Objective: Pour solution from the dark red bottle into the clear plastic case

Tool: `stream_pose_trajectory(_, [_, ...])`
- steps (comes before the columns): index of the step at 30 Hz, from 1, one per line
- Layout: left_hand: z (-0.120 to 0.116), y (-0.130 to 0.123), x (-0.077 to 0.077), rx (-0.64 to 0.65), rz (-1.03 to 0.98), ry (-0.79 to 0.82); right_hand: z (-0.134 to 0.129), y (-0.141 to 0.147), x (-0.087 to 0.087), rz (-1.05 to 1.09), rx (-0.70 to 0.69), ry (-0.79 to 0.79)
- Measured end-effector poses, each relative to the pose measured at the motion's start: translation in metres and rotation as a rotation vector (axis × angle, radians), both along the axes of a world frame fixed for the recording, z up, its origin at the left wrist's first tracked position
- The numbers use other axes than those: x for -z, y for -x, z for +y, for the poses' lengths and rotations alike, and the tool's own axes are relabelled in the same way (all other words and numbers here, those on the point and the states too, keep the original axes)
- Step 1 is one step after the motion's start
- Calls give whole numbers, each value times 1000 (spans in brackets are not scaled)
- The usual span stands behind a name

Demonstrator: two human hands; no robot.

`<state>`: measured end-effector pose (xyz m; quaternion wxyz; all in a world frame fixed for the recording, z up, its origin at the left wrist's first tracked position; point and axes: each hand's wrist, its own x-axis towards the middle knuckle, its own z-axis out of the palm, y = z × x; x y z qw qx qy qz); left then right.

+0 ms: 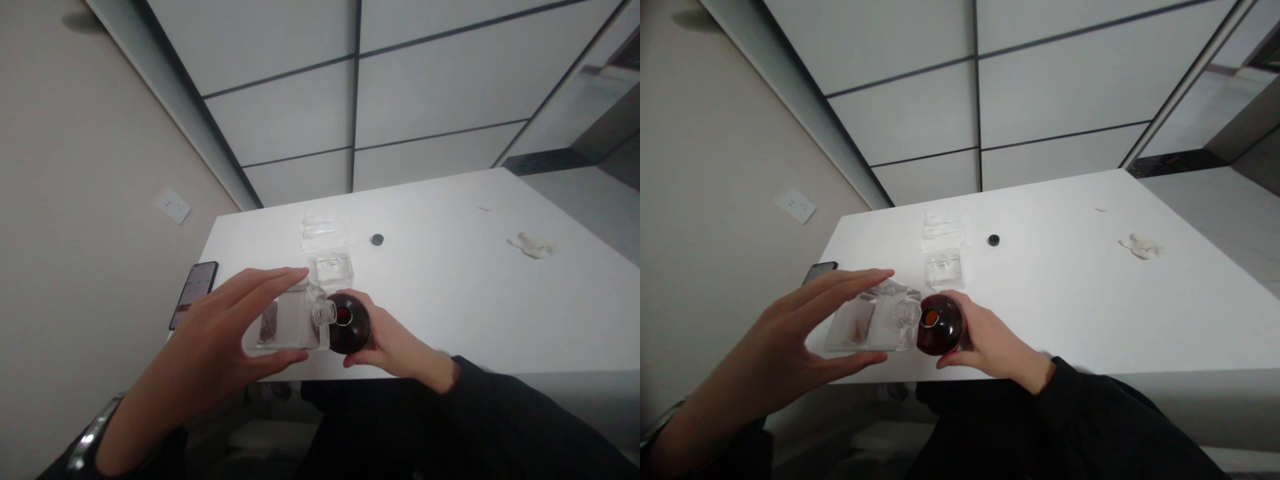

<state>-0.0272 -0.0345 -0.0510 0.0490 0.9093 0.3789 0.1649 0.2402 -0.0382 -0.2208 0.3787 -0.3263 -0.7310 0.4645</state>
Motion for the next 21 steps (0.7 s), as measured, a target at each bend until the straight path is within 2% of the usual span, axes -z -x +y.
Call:
stream_pose_trajectory(8, [-1,-6,-12,34,129,-25,0,1,-2,10,-15,31])
stream_pose_trajectory(21, [1,-6,-16,58,167,-51,0,1,-3,20,-14,16])
